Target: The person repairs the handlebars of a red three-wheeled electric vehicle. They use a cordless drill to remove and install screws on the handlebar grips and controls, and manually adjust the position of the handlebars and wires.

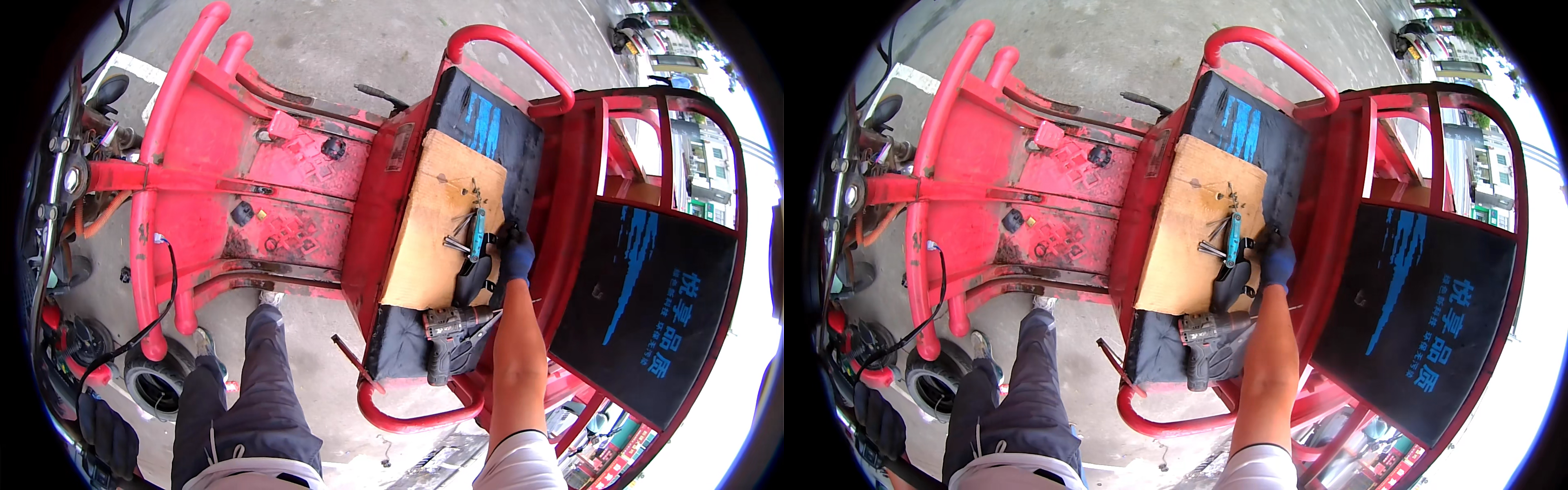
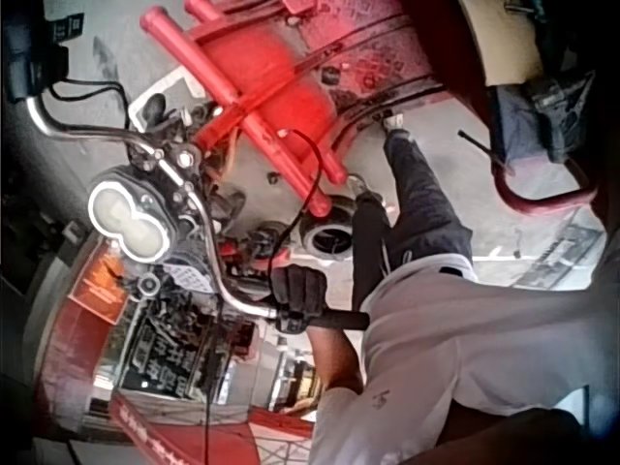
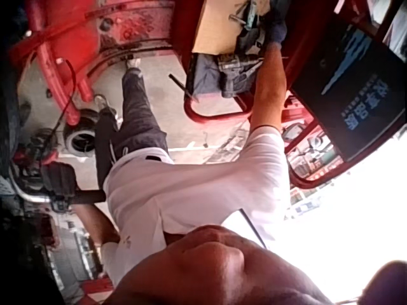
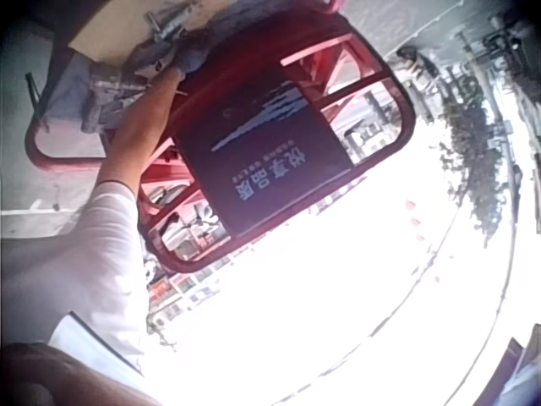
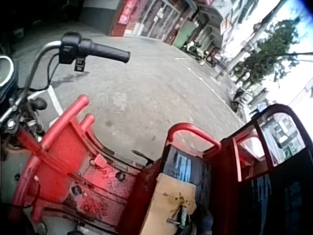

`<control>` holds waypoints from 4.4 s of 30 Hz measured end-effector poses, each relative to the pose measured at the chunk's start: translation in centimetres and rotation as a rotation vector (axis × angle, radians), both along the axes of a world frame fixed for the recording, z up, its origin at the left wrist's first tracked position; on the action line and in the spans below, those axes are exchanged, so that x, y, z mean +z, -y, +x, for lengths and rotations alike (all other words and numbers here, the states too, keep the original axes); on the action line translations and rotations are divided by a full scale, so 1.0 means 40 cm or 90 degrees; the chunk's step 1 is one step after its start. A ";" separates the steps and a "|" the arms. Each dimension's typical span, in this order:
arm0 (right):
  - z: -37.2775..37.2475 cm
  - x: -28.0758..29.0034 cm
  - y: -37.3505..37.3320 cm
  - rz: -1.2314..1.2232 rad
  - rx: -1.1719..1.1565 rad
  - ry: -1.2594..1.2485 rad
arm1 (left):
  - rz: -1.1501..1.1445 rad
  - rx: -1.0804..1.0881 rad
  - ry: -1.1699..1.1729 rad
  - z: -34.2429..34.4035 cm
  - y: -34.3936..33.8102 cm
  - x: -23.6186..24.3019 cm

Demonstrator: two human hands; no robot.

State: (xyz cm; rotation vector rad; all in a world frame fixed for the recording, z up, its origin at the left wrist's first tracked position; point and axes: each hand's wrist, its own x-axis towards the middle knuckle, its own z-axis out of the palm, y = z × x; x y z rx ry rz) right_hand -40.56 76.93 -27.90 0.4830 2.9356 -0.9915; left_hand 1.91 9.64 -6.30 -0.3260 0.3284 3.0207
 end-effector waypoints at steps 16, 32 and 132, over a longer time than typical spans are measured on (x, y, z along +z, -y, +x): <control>0.096 0.143 0.137 -1.106 0.010 0.165 | -0.047 0.016 -0.034 0.020 -0.006 0.031; 0.548 0.665 0.980 -0.932 0.477 0.203 | -0.059 0.065 0.057 -0.028 -0.050 0.010; 1.017 0.914 1.512 0.216 0.421 -0.063 | 0.252 -0.195 -0.156 -0.055 0.004 -0.036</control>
